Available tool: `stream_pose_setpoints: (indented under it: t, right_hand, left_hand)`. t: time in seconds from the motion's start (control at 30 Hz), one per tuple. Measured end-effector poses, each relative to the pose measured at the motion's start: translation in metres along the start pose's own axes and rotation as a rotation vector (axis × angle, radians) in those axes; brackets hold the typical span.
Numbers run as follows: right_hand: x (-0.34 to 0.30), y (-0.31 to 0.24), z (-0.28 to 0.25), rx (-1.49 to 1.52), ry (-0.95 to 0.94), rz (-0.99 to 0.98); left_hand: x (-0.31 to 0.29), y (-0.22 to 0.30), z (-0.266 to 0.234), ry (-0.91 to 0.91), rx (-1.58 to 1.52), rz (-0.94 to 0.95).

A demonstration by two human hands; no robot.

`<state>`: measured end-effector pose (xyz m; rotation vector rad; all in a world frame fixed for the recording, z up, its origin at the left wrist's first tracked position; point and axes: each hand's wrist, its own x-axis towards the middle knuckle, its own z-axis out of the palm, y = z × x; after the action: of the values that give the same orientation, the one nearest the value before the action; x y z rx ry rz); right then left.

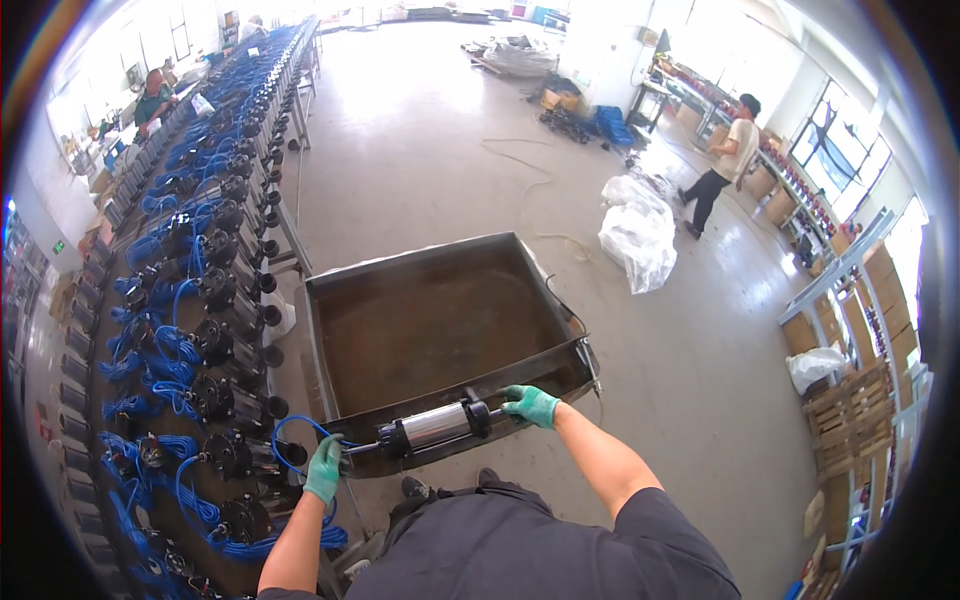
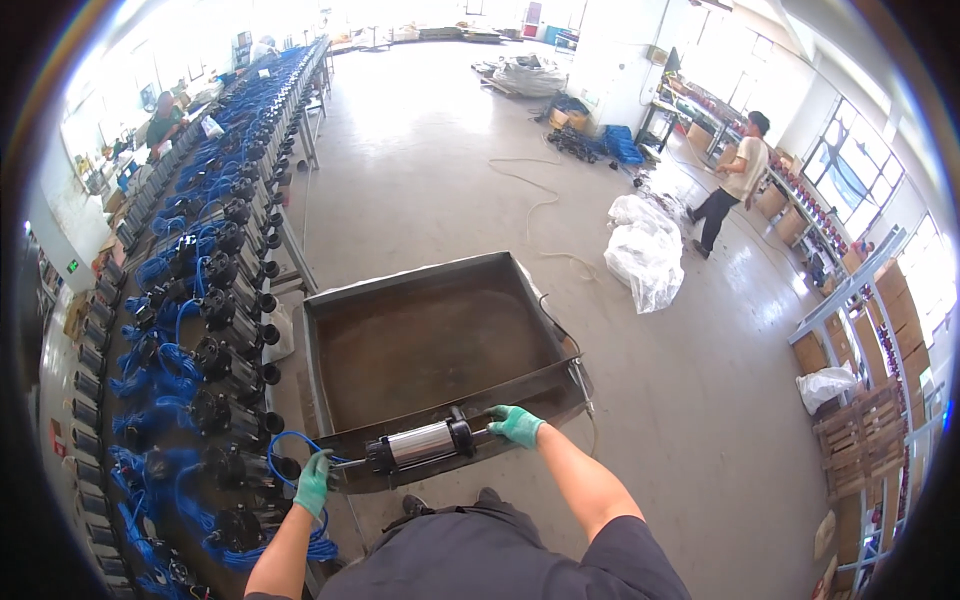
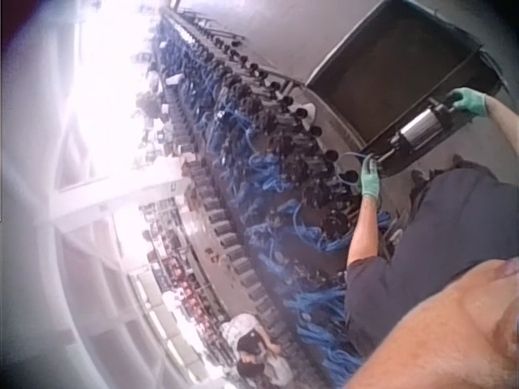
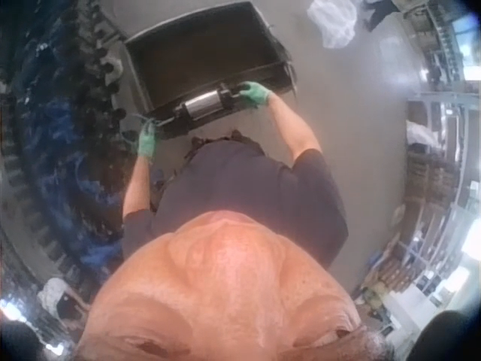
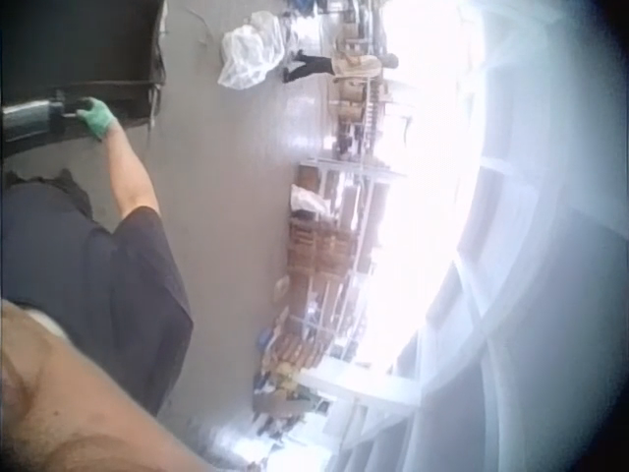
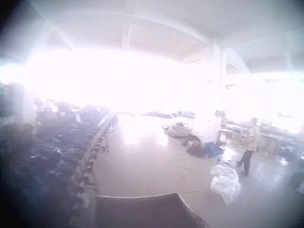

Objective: The person tests submersible pumps by connecting test fixtures to them, submerging the pumps in a water tank, and placing them onto a work table.

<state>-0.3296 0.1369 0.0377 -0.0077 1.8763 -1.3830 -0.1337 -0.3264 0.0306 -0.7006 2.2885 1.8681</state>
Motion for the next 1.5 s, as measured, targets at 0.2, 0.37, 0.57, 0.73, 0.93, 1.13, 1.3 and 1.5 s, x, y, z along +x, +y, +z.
stream_pose_setpoints:
  t: [0.2,0.37,0.57,0.73,0.93,1.13,1.3,1.5]
  right_hand:
    - [-0.002,-0.022,0.008,0.056,0.045,0.015]
    - [-0.006,-0.025,0.011,0.258,0.127,0.157]
    - [-0.005,-0.011,0.001,0.087,-0.093,0.002]
    - [0.0,-0.039,-0.007,-0.491,-0.232,-0.056]
    - [0.007,-0.039,-0.015,-0.795,-0.237,-0.059]
    - [-0.006,-0.053,0.007,-0.864,-0.167,-0.03]
    - [-0.009,-0.043,0.012,-0.758,-0.145,0.022]
    - [-0.014,-0.036,0.007,-0.691,-0.125,0.021]
  left_hand:
    - [0.012,-0.037,-0.009,0.018,0.209,0.169]
    - [0.007,0.016,0.005,0.031,-0.253,-0.454]
    - [-0.022,-0.008,-0.005,-0.029,-0.549,-0.334]
    - [-0.017,0.037,0.005,0.103,-0.228,-0.282]
    - [-0.001,0.018,-0.019,0.251,-0.193,-0.234]
    - [0.009,0.006,-0.037,0.239,0.498,0.292]
    - [0.025,0.039,-0.056,0.08,0.778,0.367]
    - [0.049,0.074,-0.061,-0.087,0.914,0.006]
